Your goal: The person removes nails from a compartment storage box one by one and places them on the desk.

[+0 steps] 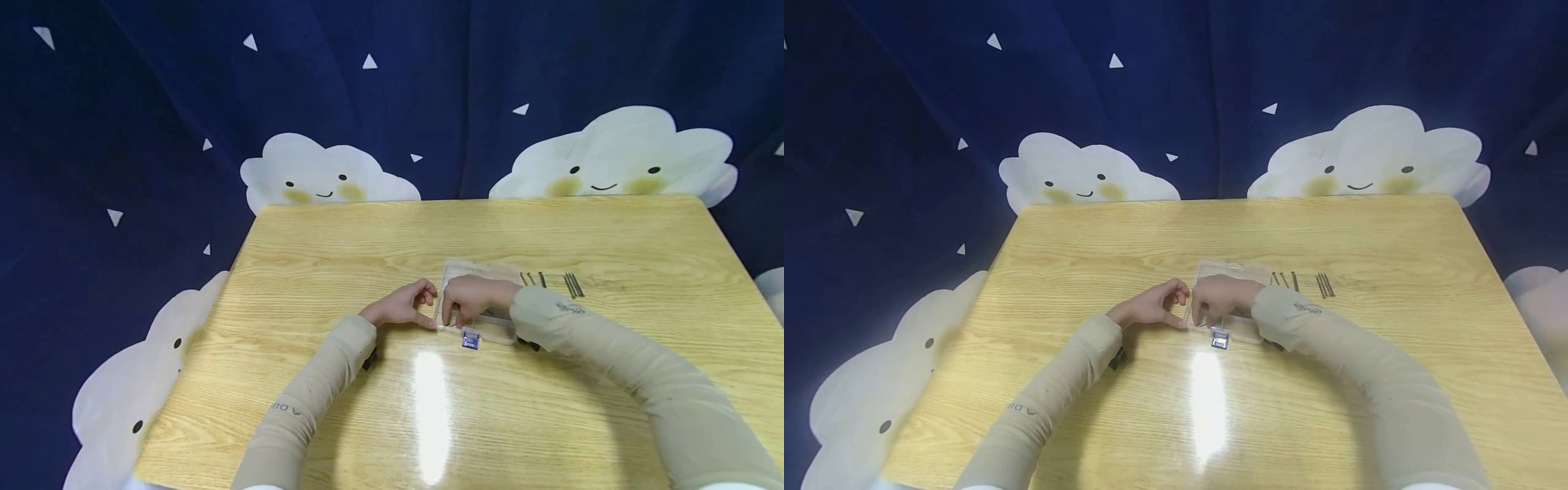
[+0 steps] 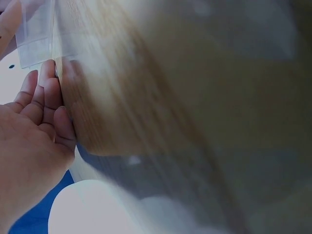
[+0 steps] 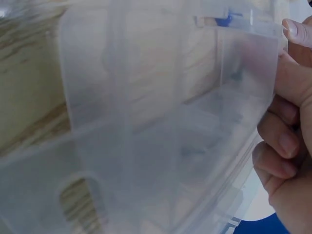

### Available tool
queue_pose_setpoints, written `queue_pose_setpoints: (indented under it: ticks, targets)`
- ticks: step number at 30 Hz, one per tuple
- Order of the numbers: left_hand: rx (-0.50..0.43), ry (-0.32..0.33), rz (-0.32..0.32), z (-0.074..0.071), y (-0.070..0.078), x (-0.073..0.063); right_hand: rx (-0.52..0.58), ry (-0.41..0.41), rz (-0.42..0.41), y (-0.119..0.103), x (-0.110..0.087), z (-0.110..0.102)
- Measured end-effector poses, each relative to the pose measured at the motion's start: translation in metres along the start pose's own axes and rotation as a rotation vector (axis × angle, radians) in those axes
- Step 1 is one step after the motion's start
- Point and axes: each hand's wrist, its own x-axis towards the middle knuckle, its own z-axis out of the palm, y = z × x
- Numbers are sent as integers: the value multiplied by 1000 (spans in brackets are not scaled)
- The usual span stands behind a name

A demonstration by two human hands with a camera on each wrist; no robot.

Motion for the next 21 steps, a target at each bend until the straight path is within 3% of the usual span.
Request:
queue_pose_setpoints:
  ticks: [8, 21]
  targets:
    - [-22, -3, 21, 1, -1, 0, -60, -14, 34, -4, 2, -2]
    - [-36, -6, 16, 1, -4, 0, -54, -15, 21, -7, 4, -4]
